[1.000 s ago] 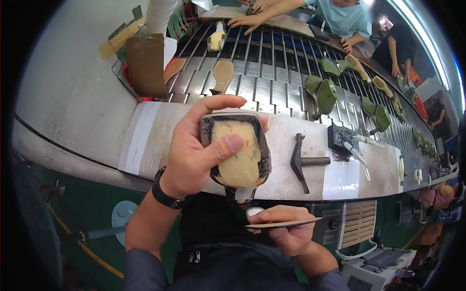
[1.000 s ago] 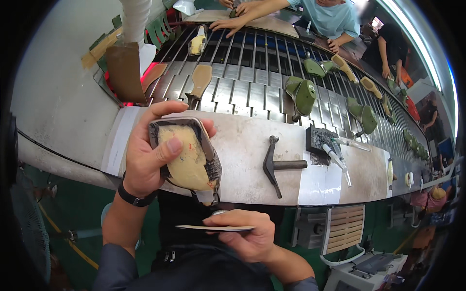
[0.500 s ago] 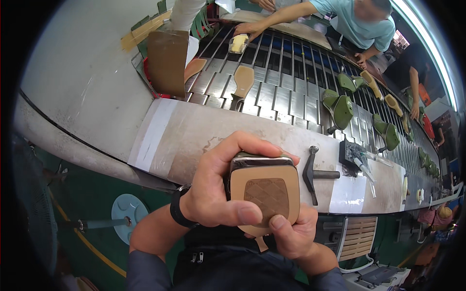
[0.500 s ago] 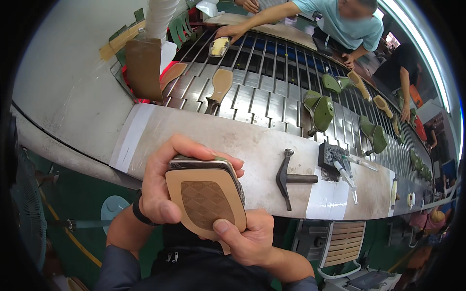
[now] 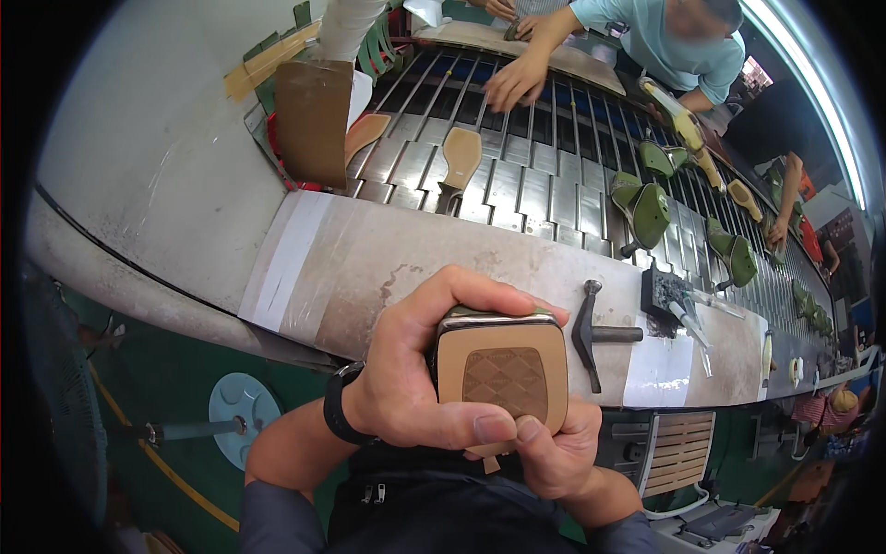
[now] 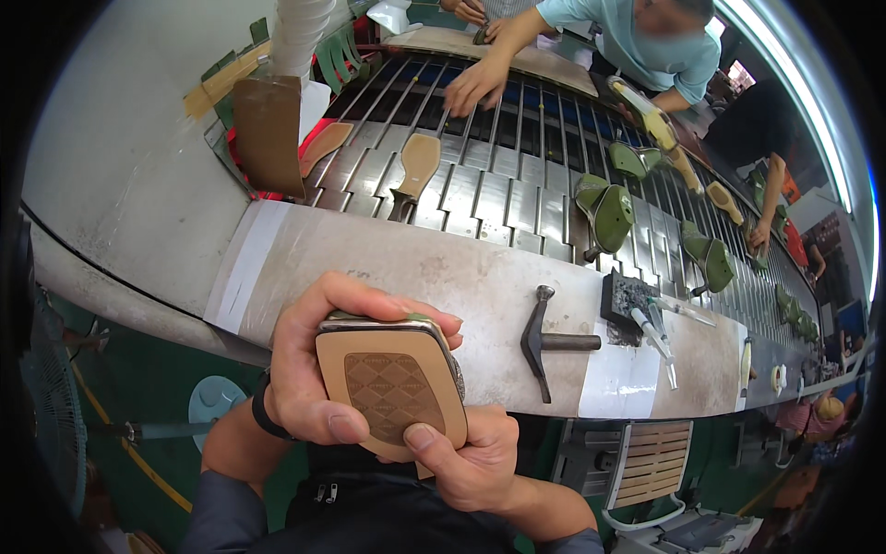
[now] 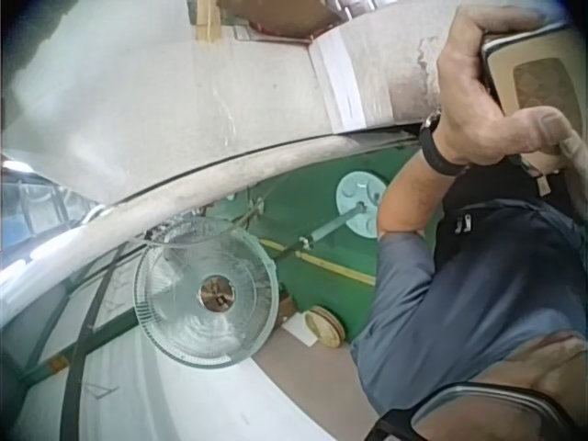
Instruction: The person assembles high-heeled shoes by taking shoe lasts and soles from a conveyor belt, pressing each sole onto a shoe upper by hand, and tapping along the sole edges and heel with a hammer before placing them back on the conveyor.
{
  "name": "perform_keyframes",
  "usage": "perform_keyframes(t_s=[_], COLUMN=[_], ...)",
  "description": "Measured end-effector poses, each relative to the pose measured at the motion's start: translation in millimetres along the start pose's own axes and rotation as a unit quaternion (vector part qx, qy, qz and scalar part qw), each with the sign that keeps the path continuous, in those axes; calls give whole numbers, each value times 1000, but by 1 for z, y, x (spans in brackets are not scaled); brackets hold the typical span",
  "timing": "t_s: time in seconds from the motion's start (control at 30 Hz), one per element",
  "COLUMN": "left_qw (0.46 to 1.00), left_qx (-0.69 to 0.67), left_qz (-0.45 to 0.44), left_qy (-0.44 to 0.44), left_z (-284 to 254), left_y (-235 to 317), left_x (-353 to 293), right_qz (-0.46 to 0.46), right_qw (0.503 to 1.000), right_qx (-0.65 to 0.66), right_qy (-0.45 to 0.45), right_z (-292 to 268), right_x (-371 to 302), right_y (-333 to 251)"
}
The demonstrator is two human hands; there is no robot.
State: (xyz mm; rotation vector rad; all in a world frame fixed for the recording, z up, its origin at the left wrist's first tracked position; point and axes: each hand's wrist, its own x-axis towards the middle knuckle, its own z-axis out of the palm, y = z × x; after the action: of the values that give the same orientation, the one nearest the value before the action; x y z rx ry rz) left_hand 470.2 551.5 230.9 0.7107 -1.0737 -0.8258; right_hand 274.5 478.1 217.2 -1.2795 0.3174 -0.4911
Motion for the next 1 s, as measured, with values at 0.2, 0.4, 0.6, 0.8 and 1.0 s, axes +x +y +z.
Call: perform_keyframes(t_s=[0.2, 0.4, 0.6, 0.8, 1.0], left_qw=[1000, 1000, 997, 991, 999], left_qx=[-1, 0, 12, -111, -46], left_qz=[-3, -5, -74, -72, -22], left_qy=[1, 13, 15, -12, 13], left_z=[-1, 1, 4, -17, -1], left_y=[2, 6, 24, 7, -7], left_x=[-1, -2, 4, 15, 29], right_qz=[-2, 9, 14, 66, -6], right_qw=[1000, 1000, 1000, 994, 996], right_qx=[-6, 3, 20, 84, 38], right_qy=[-1, 12, 15, 3, 86], right_z=[3, 6, 7, -1, -13], right_x=[0, 0, 1, 16, 11], right_y=[0, -1, -6, -14, -7])
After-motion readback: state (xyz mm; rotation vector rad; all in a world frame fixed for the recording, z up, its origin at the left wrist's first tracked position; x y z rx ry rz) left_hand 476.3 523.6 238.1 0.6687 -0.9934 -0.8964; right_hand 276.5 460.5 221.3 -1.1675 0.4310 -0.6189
